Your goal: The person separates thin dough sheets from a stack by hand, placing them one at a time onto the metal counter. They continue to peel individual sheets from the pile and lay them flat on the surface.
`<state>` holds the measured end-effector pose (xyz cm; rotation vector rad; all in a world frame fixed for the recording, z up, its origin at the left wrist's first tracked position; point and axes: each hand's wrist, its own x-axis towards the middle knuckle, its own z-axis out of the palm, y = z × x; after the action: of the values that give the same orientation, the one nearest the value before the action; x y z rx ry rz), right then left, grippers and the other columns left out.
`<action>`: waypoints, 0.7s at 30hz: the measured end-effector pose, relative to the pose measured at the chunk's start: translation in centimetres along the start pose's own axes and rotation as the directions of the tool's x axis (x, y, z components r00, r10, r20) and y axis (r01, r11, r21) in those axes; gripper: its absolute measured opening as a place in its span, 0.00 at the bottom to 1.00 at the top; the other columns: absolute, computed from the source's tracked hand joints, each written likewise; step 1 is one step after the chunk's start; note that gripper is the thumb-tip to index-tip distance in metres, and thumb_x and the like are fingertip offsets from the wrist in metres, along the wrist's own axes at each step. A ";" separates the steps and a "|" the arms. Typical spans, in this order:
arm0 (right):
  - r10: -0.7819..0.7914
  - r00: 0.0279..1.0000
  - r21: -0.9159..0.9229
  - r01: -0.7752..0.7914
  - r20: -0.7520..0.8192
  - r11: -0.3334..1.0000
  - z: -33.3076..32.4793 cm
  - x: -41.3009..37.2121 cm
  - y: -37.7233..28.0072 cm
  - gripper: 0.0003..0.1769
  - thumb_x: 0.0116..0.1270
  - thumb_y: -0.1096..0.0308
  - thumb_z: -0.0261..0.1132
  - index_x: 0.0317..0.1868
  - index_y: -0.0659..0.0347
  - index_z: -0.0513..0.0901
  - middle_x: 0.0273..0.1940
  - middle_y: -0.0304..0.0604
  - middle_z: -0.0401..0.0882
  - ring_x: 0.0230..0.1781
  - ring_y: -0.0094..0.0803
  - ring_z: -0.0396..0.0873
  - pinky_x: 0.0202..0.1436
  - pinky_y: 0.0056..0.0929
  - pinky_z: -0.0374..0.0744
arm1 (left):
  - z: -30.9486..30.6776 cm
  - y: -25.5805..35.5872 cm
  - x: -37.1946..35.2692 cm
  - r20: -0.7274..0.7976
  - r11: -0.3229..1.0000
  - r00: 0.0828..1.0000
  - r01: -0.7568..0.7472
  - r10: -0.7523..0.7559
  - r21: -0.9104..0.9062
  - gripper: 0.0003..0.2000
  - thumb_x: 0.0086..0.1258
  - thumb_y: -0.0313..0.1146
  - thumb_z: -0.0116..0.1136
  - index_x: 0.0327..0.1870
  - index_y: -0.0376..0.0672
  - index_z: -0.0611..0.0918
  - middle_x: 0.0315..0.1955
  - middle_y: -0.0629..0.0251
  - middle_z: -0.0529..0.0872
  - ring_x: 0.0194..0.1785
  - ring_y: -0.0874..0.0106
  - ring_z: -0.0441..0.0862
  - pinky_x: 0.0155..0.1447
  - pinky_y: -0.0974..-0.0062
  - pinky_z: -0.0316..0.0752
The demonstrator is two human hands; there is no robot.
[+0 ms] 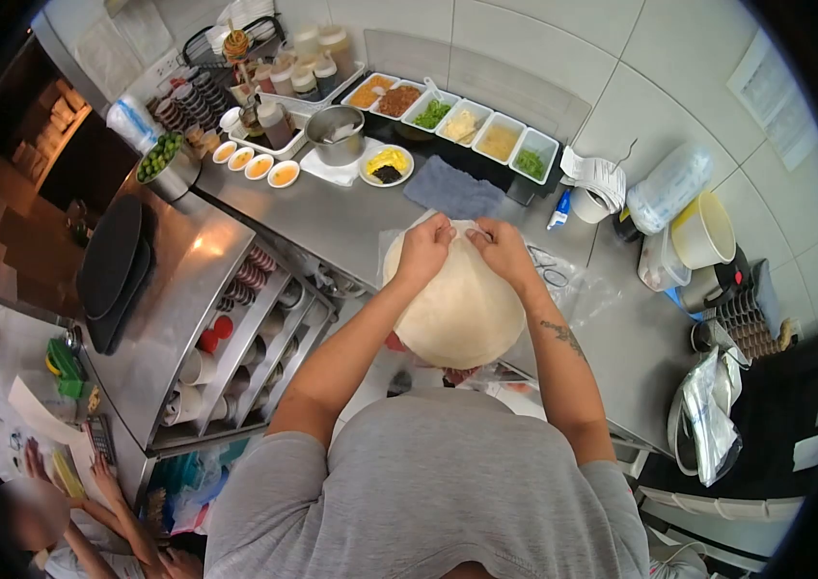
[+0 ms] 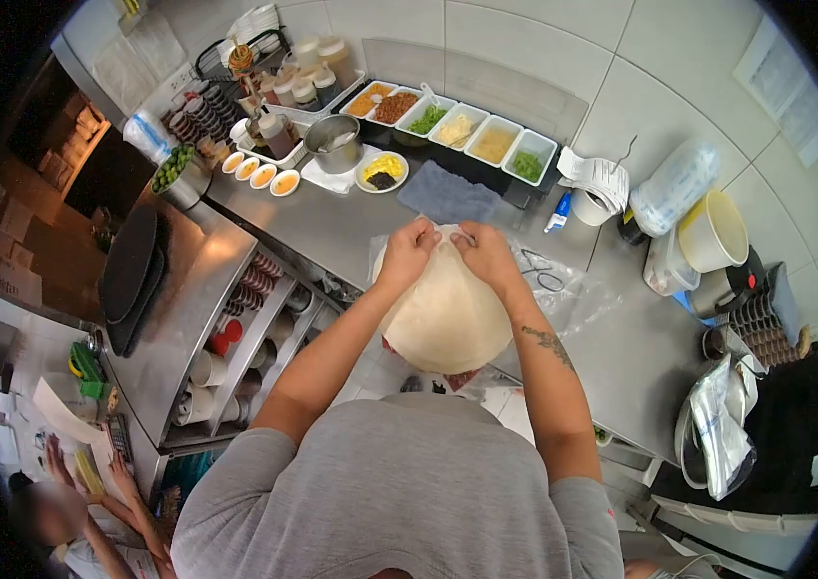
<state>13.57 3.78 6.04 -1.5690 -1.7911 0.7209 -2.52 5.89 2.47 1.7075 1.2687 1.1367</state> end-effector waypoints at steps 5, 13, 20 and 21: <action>0.012 1.000 -0.051 -0.013 -0.011 0.999 0.8 0.3 0.6 0.16 0.59 0.59 0.62 0.39 0.63 0.83 0.33 0.59 0.82 0.35 0.52 0.81 0.41 0.40 0.76 | 0.9 -1.1 -0.6 -0.004 0.994 1.000 -0.007 0.006 -0.113 0.07 0.62 0.30 0.59 0.29 0.36 0.77 0.18 0.68 0.73 0.25 0.78 0.69 0.32 0.76 0.66; 0.210 0.951 0.195 -0.167 -0.228 0.967 2.5 1.1 3.5 0.12 0.57 0.64 0.61 0.28 0.67 0.82 0.19 0.47 0.77 0.20 0.33 0.74 0.29 0.32 0.73 | 1.1 -0.9 -2.8 -0.016 0.983 0.992 0.123 -0.127 -0.138 0.06 0.59 0.29 0.57 0.26 0.37 0.76 0.18 0.71 0.73 0.25 0.80 0.68 0.32 0.79 0.65; 0.154 0.987 0.433 -0.120 -0.044 0.893 1.8 0.1 2.2 0.11 0.57 0.67 0.62 0.27 0.69 0.81 0.20 0.35 0.73 0.22 0.20 0.69 0.27 0.24 0.69 | 0.9 -0.8 -1.3 -0.066 0.990 0.993 0.091 -0.098 -0.109 0.12 0.59 0.35 0.58 0.36 0.34 0.79 0.26 0.52 0.82 0.34 0.64 0.80 0.41 0.70 0.73; 0.139 0.989 0.398 -0.112 -0.039 0.911 1.6 0.2 2.4 0.10 0.57 0.67 0.62 0.27 0.68 0.81 0.21 0.33 0.74 0.22 0.19 0.69 0.27 0.23 0.69 | 0.9 -1.3 -0.7 -0.033 0.991 0.994 0.106 -0.109 -0.084 0.13 0.59 0.35 0.58 0.37 0.33 0.79 0.27 0.51 0.82 0.34 0.63 0.81 0.41 0.70 0.73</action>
<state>13.86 4.29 3.27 -1.4208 -1.3954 1.0094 -2.17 5.50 0.83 1.5462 1.3027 1.1457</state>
